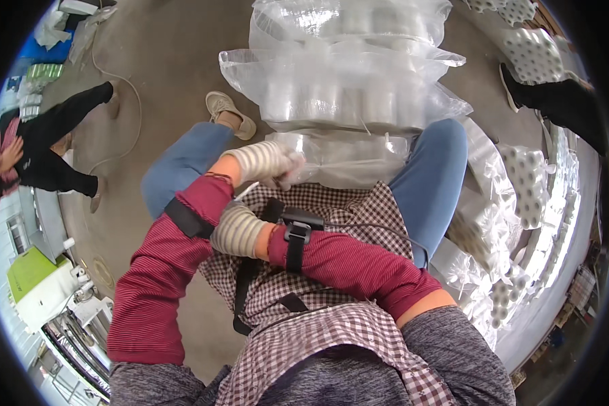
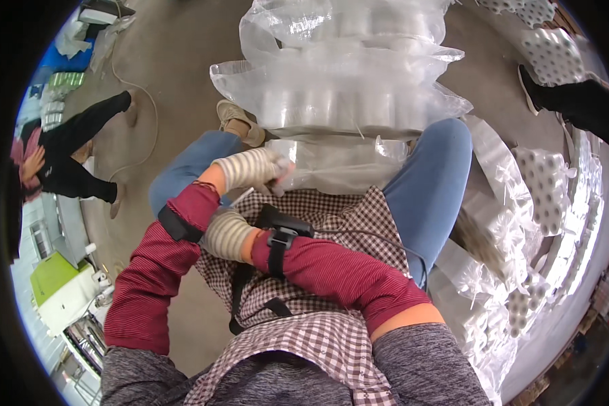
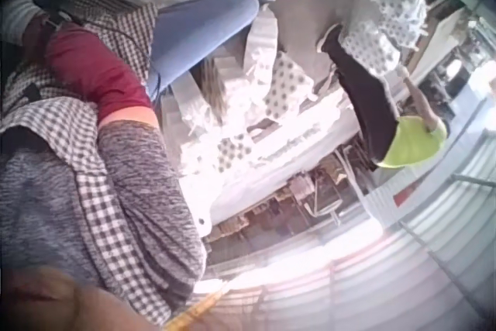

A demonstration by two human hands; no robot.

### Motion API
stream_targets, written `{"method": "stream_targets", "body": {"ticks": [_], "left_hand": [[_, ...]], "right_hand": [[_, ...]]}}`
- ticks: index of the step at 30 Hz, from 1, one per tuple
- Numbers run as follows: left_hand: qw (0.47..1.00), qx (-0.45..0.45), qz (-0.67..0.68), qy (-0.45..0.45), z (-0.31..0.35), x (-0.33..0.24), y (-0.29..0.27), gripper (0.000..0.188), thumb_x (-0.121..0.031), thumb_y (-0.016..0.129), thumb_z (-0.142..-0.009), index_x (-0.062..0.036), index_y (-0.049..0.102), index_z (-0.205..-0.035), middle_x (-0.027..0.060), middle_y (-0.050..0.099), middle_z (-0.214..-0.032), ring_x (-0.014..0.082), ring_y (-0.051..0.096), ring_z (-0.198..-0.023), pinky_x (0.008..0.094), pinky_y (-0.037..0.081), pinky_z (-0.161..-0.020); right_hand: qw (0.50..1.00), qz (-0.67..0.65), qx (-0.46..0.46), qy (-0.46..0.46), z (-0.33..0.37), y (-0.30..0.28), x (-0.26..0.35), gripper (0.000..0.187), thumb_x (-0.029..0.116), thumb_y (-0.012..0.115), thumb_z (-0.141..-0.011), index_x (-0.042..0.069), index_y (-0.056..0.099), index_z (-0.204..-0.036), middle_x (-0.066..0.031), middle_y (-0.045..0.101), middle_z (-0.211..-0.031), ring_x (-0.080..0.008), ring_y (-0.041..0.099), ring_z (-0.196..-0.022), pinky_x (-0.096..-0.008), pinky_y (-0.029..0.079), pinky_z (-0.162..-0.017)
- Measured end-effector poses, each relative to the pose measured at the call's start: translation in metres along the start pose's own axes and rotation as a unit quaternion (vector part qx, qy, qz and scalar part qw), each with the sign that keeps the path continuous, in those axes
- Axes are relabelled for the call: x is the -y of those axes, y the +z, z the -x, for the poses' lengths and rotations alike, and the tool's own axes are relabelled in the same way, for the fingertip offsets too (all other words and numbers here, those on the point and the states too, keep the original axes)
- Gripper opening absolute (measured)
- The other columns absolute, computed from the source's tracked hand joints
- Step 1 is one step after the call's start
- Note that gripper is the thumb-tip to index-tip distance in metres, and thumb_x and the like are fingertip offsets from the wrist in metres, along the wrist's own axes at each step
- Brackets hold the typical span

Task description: The recorder is using plastic strapping and a tensioning tool to bundle and secure stacks of white manufactured parts.

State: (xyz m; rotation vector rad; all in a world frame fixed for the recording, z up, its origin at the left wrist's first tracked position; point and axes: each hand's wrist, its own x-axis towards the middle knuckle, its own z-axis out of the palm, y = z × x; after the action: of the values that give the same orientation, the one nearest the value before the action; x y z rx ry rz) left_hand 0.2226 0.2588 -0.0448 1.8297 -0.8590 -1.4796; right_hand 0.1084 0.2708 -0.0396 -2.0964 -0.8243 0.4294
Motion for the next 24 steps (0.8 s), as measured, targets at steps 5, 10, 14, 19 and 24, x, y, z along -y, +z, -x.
{"method": "stream_targets", "body": {"ticks": [5,10,14,19,24], "left_hand": [[0.922,-0.026,-0.378,-0.075,0.002,-0.008,0.015,0.029,-0.028,0.048,-0.081,-0.0057,0.066,-0.087,0.017,0.065,-0.083,0.0325,0.062,-0.079,0.0398,0.049,-0.073],[0.912,-0.11,-0.366,-0.152,0.006,-0.019,0.037,0.032,-0.021,0.048,-0.084,-0.0079,0.056,-0.111,0.0138,0.06,-0.109,0.0289,0.057,-0.103,0.0379,0.046,-0.085],[0.914,-0.122,-0.322,-0.213,-0.005,-0.012,0.047,0.037,-0.028,0.052,-0.085,-0.0052,0.055,-0.114,0.0162,0.058,-0.114,0.032,0.056,-0.104,0.041,0.046,-0.087],[0.925,-0.118,-0.29,-0.217,0.005,-0.025,0.046,0.04,-0.03,0.057,-0.082,-0.005,0.055,-0.113,0.017,0.057,-0.116,0.0295,0.054,-0.109,0.0408,0.045,-0.088],[0.905,-0.211,-0.343,-0.141,-0.007,0.024,0.069,0.032,-0.027,0.059,-0.08,-0.0053,0.06,-0.103,0.0165,0.058,-0.112,0.0276,0.055,-0.106,0.0403,0.045,-0.087]], "right_hand": [[0.973,-0.042,-0.019,-0.224,0.061,-0.072,0.03,0.022,0.028,0.057,-0.079,0.012,0.065,-0.093,-0.0096,0.065,-0.088,-0.032,0.061,-0.084,-0.0374,0.048,-0.079],[0.936,-0.032,-0.118,0.331,0.043,-0.145,-0.077,0.041,0.04,0.059,-0.08,0.004,0.064,-0.1,-0.0132,0.062,-0.098,-0.0278,0.06,-0.09,-0.0363,0.048,-0.08],[0.978,0.125,-0.007,0.166,-0.007,-0.112,-0.116,0.044,0.042,0.059,-0.08,0.003,0.064,-0.1,-0.0138,0.065,-0.086,-0.0326,0.061,-0.084,-0.0392,0.048,-0.078],[0.803,-0.536,-0.143,0.218,0.013,-0.099,-0.115,0.044,0.039,0.057,-0.085,0.002,0.06,-0.11,-0.009,0.065,-0.096,-0.0226,0.06,-0.087,-0.0349,0.047,-0.079],[0.896,-0.418,-0.089,0.119,0.021,-0.11,-0.104,0.049,0.032,0.063,-0.082,0.0,0.054,-0.118,-0.0082,0.063,-0.104,-0.0198,0.057,-0.097,-0.0337,0.044,-0.087]]}}
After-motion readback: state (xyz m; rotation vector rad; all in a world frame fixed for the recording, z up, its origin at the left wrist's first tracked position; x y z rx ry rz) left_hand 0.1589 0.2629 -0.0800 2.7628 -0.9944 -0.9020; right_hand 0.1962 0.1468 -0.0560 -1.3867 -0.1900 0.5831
